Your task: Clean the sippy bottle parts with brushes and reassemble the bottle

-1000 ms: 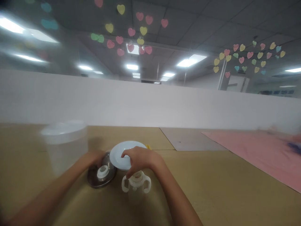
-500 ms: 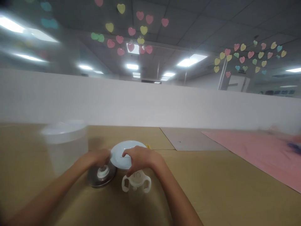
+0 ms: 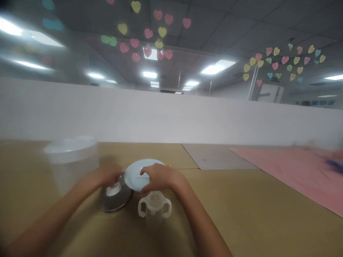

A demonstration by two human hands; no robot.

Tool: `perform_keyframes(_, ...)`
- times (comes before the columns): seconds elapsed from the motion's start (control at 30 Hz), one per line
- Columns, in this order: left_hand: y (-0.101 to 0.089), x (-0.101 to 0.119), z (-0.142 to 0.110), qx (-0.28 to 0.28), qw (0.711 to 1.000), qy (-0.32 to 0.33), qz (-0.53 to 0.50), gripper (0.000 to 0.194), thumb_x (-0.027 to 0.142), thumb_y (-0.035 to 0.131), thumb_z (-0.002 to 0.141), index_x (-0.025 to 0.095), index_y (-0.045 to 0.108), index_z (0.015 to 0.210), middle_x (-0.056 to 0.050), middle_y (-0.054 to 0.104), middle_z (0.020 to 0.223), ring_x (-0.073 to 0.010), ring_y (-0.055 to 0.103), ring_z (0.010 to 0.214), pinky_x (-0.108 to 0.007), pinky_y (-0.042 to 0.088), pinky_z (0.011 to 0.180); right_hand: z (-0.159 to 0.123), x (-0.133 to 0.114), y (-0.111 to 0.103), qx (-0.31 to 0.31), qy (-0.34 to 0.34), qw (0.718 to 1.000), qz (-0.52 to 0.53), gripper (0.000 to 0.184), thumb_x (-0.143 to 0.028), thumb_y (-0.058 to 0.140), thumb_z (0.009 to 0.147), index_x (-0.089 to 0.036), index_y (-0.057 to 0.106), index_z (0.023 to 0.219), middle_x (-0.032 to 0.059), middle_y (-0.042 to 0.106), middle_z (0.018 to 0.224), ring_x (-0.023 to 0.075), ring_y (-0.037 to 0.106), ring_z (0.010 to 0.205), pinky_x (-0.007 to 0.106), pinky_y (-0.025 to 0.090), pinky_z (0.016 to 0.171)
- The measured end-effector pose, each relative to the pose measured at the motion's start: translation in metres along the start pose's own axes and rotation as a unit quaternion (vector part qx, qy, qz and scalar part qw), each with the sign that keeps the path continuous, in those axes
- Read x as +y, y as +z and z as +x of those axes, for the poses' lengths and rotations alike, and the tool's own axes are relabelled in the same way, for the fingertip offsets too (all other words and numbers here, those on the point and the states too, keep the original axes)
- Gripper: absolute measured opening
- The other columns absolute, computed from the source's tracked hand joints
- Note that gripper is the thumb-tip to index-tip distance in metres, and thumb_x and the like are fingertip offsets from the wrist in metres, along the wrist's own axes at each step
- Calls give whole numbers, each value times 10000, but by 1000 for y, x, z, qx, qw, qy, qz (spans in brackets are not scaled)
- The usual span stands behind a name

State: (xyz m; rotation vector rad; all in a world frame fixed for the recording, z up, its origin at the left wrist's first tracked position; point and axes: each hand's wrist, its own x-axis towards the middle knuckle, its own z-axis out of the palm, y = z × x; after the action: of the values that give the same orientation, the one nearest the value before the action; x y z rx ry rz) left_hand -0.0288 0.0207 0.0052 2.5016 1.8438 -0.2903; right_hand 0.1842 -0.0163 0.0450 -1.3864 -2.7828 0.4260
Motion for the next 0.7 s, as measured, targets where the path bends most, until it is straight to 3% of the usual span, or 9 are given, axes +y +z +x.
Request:
perform_keyframes(0.17, -23, 5, -31, 150, 988, 47, -4, 208, 138, 445, 749, 161, 652, 730, -86, 656, 774, -206, 605, 718, -285, 414, 615, 0, -4, 0, 64, -23, 997, 42, 618, -480, 589, 708, -241, 449, 1261, 41, 621, 924, 174, 561, 757, 260, 383, 582)
perform_keyframes(0.33, -33, 33, -46, 289, 941, 165, -68, 302, 226, 335, 877, 212, 630, 940, -54, 615, 942, -158, 579, 764, -268, 412, 675, 2, -12, 0, 168, -81, 978, 94, 596, -445, 599, 730, -235, 417, 1256, 58, 594, 1043, 196, 543, 876, 289, 396, 674)
perform_keyframes(0.5, -33, 42, -46, 338, 913, 201, -108, 299, 236, 290, 909, 188, 580, 963, -41, 570, 919, -144, 550, 787, -265, 420, 707, 2, -17, -3, 213, -111, 965, 108, 273, -413, 598, 739, -200, 535, 897, 17, 607, 905, 164, 529, 790, 274, 379, 645)
perform_keyframes(0.7, -35, 38, -48, 357, 897, 213, -150, 296, 274, 293, 915, 197, 574, 965, -37, 563, 949, -136, 555, 800, -258, 426, 725, 5, -17, -2, 273, -87, 954, 84, 236, -373, 604, 707, -189, 458, 727, -10, 549, 744, 138, 488, 682, 257, 349, 587)
